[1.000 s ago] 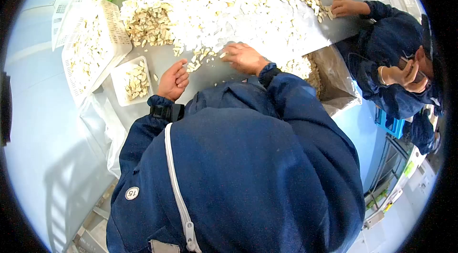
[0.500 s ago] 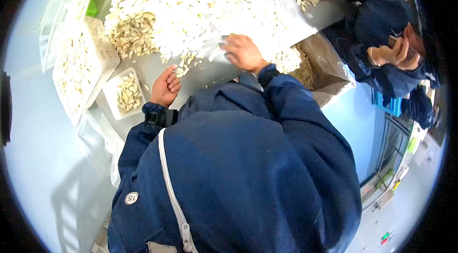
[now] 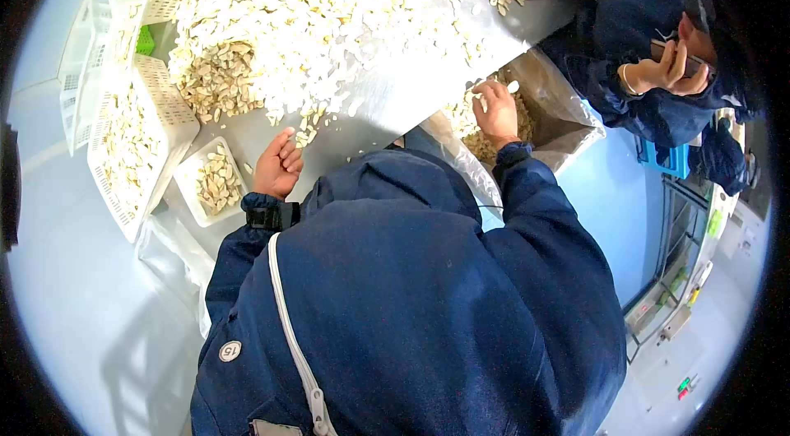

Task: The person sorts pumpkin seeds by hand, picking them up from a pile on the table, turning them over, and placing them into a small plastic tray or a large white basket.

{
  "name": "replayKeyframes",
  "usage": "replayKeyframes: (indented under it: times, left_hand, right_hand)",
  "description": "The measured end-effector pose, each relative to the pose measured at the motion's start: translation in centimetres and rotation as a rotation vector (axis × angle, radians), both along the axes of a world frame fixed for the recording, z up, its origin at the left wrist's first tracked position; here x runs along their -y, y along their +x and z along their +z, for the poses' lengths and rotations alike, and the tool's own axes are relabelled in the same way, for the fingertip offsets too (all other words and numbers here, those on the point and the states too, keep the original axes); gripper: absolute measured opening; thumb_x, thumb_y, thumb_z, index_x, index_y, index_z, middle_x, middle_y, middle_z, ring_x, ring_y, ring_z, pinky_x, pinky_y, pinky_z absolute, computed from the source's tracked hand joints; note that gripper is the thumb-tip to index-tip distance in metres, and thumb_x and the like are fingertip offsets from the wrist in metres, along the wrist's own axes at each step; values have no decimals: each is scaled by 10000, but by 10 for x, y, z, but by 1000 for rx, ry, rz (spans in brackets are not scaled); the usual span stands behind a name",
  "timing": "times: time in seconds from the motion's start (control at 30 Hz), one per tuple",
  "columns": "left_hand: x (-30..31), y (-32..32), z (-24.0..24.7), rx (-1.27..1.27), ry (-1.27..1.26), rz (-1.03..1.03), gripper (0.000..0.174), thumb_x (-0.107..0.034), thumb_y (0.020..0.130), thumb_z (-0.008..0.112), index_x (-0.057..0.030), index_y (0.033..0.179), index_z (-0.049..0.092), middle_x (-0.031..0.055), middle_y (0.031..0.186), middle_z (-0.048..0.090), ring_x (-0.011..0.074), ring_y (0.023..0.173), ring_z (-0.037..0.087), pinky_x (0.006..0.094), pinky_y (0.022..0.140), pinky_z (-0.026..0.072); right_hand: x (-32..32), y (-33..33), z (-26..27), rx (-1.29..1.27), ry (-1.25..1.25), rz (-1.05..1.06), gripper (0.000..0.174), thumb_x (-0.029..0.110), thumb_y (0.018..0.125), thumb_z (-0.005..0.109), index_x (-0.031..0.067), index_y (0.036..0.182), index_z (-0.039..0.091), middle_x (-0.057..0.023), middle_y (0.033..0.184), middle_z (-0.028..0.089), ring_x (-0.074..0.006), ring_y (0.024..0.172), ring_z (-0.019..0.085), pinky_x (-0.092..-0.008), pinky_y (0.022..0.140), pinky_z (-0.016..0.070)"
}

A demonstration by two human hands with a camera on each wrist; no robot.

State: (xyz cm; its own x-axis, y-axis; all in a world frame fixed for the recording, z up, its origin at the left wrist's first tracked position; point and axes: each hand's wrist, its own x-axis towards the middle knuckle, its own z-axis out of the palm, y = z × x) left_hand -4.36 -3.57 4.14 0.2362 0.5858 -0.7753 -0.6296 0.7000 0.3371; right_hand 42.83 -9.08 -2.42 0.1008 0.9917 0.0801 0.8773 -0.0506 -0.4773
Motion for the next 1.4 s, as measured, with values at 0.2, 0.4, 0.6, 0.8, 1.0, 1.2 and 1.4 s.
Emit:
replayKeyframes:
  times: [0.2, 0.4, 0.6, 0.8, 1.0, 1.2, 1.4]
  left_hand:
    - [-3, 0, 7, -31, -6, -17, 216, -148, 1024, 532, -29, 1203, 543, -27, 682, 372, 96, 555, 334, 248, 488, 304]
    - [-1, -7, 14, -81, 48, 13, 204, -150, 1008, 533, -36, 1176, 543, -38, 675, 365, 83, 546, 330, 245, 487, 294]
    - [15, -17, 13, -57, 34, 116, 213, -146, 1010, 531, -36, 1192, 521, -37, 672, 360, 83, 547, 328, 248, 488, 296]
    - [18, -5, 24, -103, 17, 111, 229, -171, 1037, 523, -30, 1217, 515, -32, 674, 350, 85, 555, 318, 239, 487, 289]
    - [25, -8, 30, -99, 58, 128, 227, -163, 1035, 524, -28, 1217, 511, -35, 672, 348, 79, 554, 315, 236, 486, 285]
    - [30, -13, 23, -91, 27, 150, 216, -178, 1038, 528, -30, 1194, 529, -37, 669, 344, 77, 553, 320, 232, 485, 288]
    - [20, -7, 18, -65, 11, 91, 210, -179, 1037, 528, -31, 1187, 524, -36, 675, 344, 78, 562, 326, 234, 489, 293]
  right_hand:
    - [-56, -18, 12, 0, 162, -131, 258, 158, 867, 649, 114, 1120, 673, -155, 1193, 629, -366, 1142, 563, -446, 977, 461]
    - [-66, 3, -8, 148, 60, -96, 248, 221, 871, 637, 166, 1106, 692, -65, 1246, 628, -323, 1202, 543, -468, 977, 443]
    - [-87, 1, 6, 9, 129, -80, 296, 108, 847, 601, 159, 1127, 684, -109, 1165, 653, -346, 1125, 580, -444, 987, 458]
    - [-181, -99, 10, -205, 120, 285, 374, 93, 848, 618, 149, 1215, 657, -144, 1259, 622, -358, 1192, 556, -422, 1025, 458]
    - [-217, -138, -33, 130, 52, 366, 409, 244, 879, 613, 200, 1285, 644, -129, 1420, 533, -306, 1329, 464, -448, 1045, 447]
    - [-164, -101, 8, -72, 79, 381, 310, 67, 816, 622, 154, 1083, 751, -121, 1270, 647, -323, 1153, 598, -395, 990, 490]
    - [-153, -97, 9, -159, -132, 423, 223, 100, 865, 578, 148, 985, 760, -78, 1132, 699, -297, 1048, 637, -403, 906, 516]
